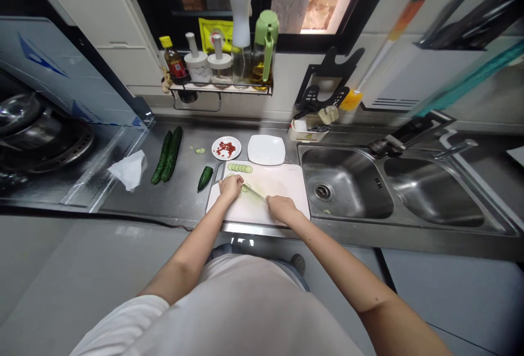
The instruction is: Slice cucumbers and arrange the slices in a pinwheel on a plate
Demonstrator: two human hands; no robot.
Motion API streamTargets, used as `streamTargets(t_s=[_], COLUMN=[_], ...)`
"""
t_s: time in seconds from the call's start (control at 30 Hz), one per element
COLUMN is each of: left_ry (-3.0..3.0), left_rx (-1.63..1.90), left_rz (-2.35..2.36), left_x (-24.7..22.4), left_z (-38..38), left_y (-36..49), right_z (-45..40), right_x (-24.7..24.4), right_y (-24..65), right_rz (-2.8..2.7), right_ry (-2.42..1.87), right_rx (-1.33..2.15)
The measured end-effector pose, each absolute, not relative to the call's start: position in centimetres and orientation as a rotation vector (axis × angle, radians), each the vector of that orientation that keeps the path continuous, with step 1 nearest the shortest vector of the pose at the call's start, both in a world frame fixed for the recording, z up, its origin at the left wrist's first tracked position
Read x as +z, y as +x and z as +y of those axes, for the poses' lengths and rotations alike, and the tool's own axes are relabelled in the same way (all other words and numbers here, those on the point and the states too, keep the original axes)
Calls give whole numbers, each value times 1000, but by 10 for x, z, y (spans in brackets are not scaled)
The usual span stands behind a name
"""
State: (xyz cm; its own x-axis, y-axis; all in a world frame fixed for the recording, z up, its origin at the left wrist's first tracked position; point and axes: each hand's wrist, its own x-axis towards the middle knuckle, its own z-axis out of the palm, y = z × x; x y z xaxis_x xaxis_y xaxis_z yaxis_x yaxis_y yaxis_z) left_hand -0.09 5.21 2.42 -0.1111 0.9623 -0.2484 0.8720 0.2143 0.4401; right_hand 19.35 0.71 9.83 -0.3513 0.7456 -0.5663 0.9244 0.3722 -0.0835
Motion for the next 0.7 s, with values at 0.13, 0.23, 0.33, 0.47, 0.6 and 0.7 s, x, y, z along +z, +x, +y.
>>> streamTargets(t_s=[0.13, 0.23, 0.33, 0.47, 0.6, 0.7], left_ry=[1685, 1693, 1706, 1746, 1786, 1820], left_rx=[244, 254, 255, 246, 231, 223], left_rz=[2023, 2031, 2030, 2041, 2080, 2082], left_x=[25, 25, 24, 23, 23, 23], left_z=[53, 52, 51, 49, 45, 40], left_y=[-1, 0, 0, 1, 4, 7], right_z=[8, 6, -1, -17, -31, -37], right_x=[98, 95, 88, 80, 74, 69], right_y=[193, 196, 200, 210, 222, 231], right_rz=[2185, 2184, 2220, 2230, 2159, 2080], right_ry=[1435, 1455, 1500, 1616, 1805, 1945], right_rx=[-528, -530, -531, -572, -615, -618])
